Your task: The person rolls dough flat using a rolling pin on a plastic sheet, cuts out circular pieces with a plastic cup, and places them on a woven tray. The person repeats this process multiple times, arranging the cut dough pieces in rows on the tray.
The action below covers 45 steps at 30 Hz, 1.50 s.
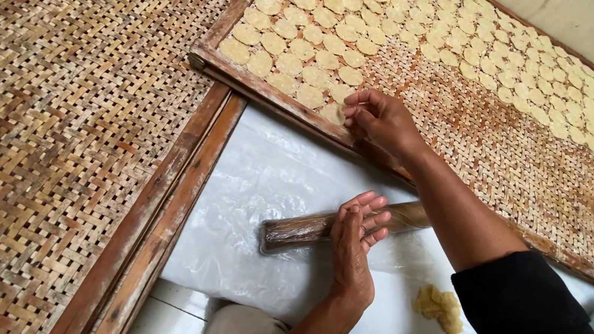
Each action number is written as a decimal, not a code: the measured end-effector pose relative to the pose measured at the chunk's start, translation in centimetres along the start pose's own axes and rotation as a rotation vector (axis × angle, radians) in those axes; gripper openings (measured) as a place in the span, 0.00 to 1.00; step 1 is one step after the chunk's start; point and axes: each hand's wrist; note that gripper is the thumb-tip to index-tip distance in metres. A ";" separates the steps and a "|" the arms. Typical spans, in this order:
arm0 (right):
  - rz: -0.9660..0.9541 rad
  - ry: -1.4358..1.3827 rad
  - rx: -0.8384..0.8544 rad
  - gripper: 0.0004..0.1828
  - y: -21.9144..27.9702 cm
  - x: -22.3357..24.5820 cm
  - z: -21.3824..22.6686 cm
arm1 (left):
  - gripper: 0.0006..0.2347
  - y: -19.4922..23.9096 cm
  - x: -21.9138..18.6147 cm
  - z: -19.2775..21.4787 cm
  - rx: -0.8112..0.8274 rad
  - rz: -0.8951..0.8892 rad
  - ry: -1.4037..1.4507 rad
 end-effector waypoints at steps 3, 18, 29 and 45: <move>0.103 0.592 -0.133 0.11 0.1 0.2 0.2 | 0.19 0.0 0.0 0.0 0.002 0.004 0.008; 0.407 0.935 -0.141 0.20 14.4 -0.9 8.1 | 0.19 -2.6 -0.6 1.8 0.562 -0.851 -1.281; 0.011 0.890 -0.266 0.21 30.9 -11.9 15.0 | 0.31 -4.2 -2.0 5.1 0.295 -0.352 -2.293; 0.332 1.046 -0.190 0.48 31.7 -7.9 13.5 | 0.11 3.6 0.7 -2.8 0.836 -1.444 -2.153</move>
Point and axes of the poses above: each hand's wrist, its own y-axis away from the middle knuckle, its own z-axis out of the back of the hand, x = y × z, and after that the axes turned 12 degrees about y, right-handed
